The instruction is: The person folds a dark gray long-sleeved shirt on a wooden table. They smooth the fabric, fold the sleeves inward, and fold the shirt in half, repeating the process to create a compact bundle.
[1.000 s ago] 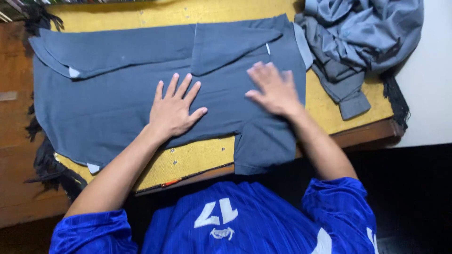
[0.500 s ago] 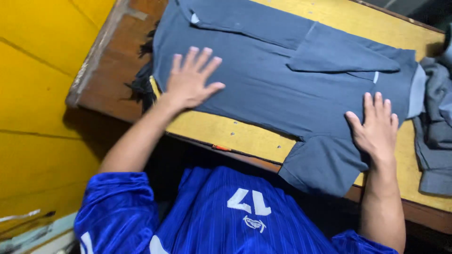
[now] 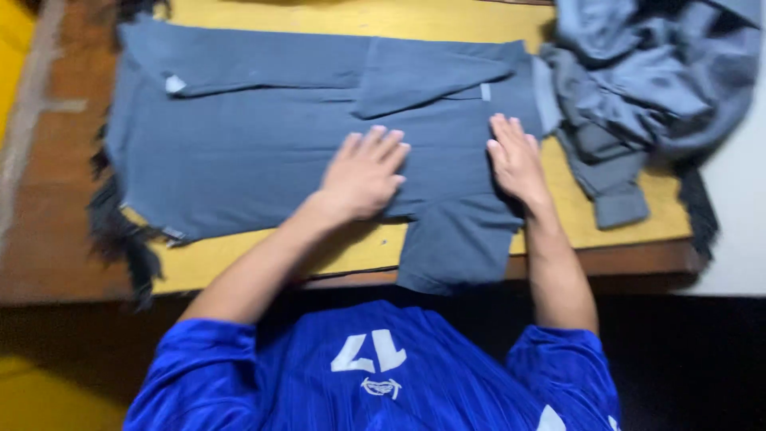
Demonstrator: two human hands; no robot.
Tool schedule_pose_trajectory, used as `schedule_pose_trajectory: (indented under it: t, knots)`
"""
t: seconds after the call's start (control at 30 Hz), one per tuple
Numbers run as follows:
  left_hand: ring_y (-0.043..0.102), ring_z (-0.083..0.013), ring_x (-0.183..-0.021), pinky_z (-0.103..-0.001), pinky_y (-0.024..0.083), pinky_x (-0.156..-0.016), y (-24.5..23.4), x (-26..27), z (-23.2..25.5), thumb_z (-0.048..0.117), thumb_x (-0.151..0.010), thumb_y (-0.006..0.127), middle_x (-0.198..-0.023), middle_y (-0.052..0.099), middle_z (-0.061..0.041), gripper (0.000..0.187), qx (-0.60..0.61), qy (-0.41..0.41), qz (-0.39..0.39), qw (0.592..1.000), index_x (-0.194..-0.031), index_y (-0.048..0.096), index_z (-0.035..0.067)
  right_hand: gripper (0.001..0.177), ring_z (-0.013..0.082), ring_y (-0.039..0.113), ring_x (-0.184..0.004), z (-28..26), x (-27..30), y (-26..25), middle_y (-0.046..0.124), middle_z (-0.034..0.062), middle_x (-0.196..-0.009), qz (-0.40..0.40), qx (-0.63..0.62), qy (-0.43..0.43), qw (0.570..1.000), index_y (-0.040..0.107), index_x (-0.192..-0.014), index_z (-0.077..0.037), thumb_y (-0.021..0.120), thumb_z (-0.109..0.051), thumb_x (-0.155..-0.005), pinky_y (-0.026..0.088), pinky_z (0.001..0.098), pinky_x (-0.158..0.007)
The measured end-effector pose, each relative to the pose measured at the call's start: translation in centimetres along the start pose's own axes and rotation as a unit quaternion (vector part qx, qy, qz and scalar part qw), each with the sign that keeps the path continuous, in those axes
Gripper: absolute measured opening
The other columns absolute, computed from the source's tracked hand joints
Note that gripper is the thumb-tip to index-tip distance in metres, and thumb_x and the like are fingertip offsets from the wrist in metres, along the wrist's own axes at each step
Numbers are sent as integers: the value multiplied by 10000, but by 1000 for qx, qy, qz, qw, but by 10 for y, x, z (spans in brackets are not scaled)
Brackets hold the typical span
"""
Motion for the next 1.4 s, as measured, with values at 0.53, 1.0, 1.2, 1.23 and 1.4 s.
schedule_pose_trajectory:
  t: [0.53,1.0,1.2,1.23,1.4]
  knots:
    - [33,-307,-1564,-669,59,-1207,26,31,-52,758,-940,202,-1713,132,-24,825,-18,-77,45,996,-1620,233,290,479,457,504,-1396,-18,6,-6,568,276,-1514,59,69,-112,990,567,-1459,105,540,-155,-1058,387,518,-1093]
    - [403,-412,-1434,-610,366,-1087,5,86,-85,512,-968,617,-1510,532,-165,615,-112,-123,206,964,-1436,603,113,476,477,450,-1424,-14,2,-8,528,280,-1532,23,53,-28,998,575,-1502,16,545,-226,-1093,348,635,-1094]
    - [368,-362,-1492,-568,361,-1173,30,-82,28,326,-993,566,-1582,454,-144,545,-14,108,214,971,-1495,516,122,526,432,445,-1430,11,0,-1,540,207,-1523,40,-49,7,998,559,-1499,-65,478,-68,-980,361,613,-1114]
    - [368,-362,-1492,-568,361,-1173,28,-100,38,326,-993,566,-1582,454,-144,545,-14,114,216,970,-1495,516,122,526,432,445,-1430,14,0,-3,540,207,-1523,44,-45,11,998,559,-1499,-65,478,-68,-980,361,613,-1114]
    - [140,-325,-1592,-567,106,-1279,42,-145,47,657,-1036,339,-1705,214,-142,795,-1,59,52,997,-1625,291,125,619,389,472,-1423,10,0,-1,590,167,-1482,56,-68,6,996,608,-1463,-96,442,-12,-872,366,562,-1136]
Point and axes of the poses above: each hand's wrist, its own x-axis away from the middle knuckle, its own y-axis out of the palm, z = x × y, the point moved 2 cm from there along -x, towards the middle knuckle
